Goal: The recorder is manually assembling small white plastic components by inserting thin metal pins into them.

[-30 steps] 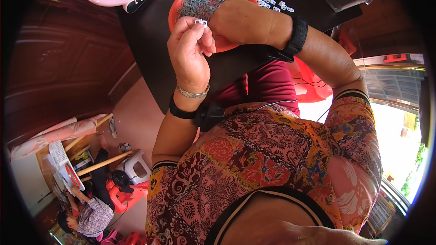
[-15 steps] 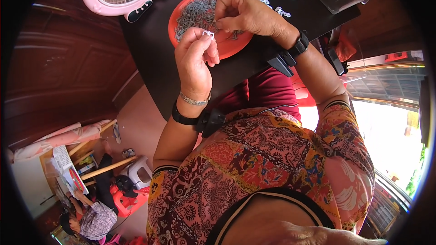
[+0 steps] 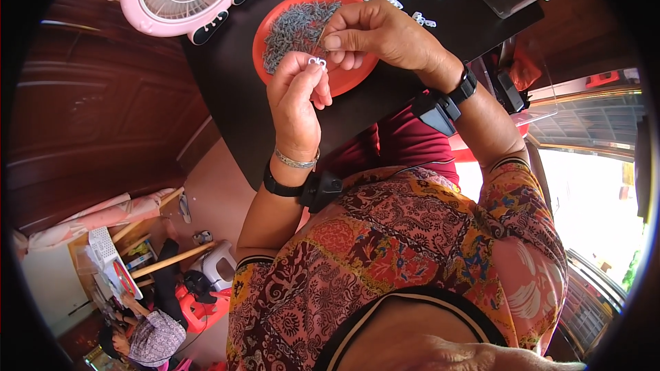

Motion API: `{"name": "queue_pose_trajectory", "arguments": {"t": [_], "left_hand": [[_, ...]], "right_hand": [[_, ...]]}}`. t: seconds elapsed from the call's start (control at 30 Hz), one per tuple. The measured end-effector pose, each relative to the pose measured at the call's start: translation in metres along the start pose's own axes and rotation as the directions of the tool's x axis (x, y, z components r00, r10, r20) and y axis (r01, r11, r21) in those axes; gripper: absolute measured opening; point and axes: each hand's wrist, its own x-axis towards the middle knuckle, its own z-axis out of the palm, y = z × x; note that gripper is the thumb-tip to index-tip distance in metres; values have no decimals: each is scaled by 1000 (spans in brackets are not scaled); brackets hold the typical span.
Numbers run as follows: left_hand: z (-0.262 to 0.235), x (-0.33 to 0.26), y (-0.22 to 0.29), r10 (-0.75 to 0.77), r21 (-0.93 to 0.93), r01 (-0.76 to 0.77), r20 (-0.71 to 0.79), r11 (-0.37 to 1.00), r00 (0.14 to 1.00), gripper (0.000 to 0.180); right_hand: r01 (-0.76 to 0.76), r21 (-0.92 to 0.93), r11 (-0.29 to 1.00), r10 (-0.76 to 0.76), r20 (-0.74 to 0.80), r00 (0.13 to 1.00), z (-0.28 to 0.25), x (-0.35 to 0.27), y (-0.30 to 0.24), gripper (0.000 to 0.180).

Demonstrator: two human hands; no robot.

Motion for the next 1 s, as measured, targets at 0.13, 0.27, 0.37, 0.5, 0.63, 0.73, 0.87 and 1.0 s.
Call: {"name": "queue_pose_trajectory", "arguments": {"t": [0.13, 0.27, 0.37, 0.5, 0.63, 0.73, 0.87, 1.0], "left_hand": [[-1, 0, -1, 32, 79, -34, 34, 996, 999, 12], [0, 1, 0, 32, 94, -34, 22, 995, 999, 12], [0, 1, 0, 33, 87, -36, 33, 996, 999, 13], [1, 1, 1, 16, 83, -19, 33, 996, 999, 13], [1, 1, 2, 5, 88, -9, 43, 996, 999, 13], [1, 1, 0, 14, 84, -19, 52, 996, 999, 14], [1, 1, -2, 13, 97, -18, 49, 995, 999, 15], [4, 1, -3, 24, 129, -28, 33, 991, 999, 16]], "right_hand": [[54, -12, 998, -54, -10, 998, 5, -2, -3, 19], [89, -25, 996, -89, 9, 996, 9, -2, -3, 19], [100, -40, 994, -100, 1, 995, 11, -1, -1, 19], [101, -63, 993, -102, -16, 995, 11, -1, -2, 19], [106, -53, 993, -106, 0, 994, 12, -2, -1, 19], [121, -61, 991, -121, 10, 993, 12, -3, 0, 19], [127, -146, 981, -125, 23, 992, 14, -3, -2, 18], [198, -257, 946, -215, -38, 976, 18, -5, 3, 18]]}}
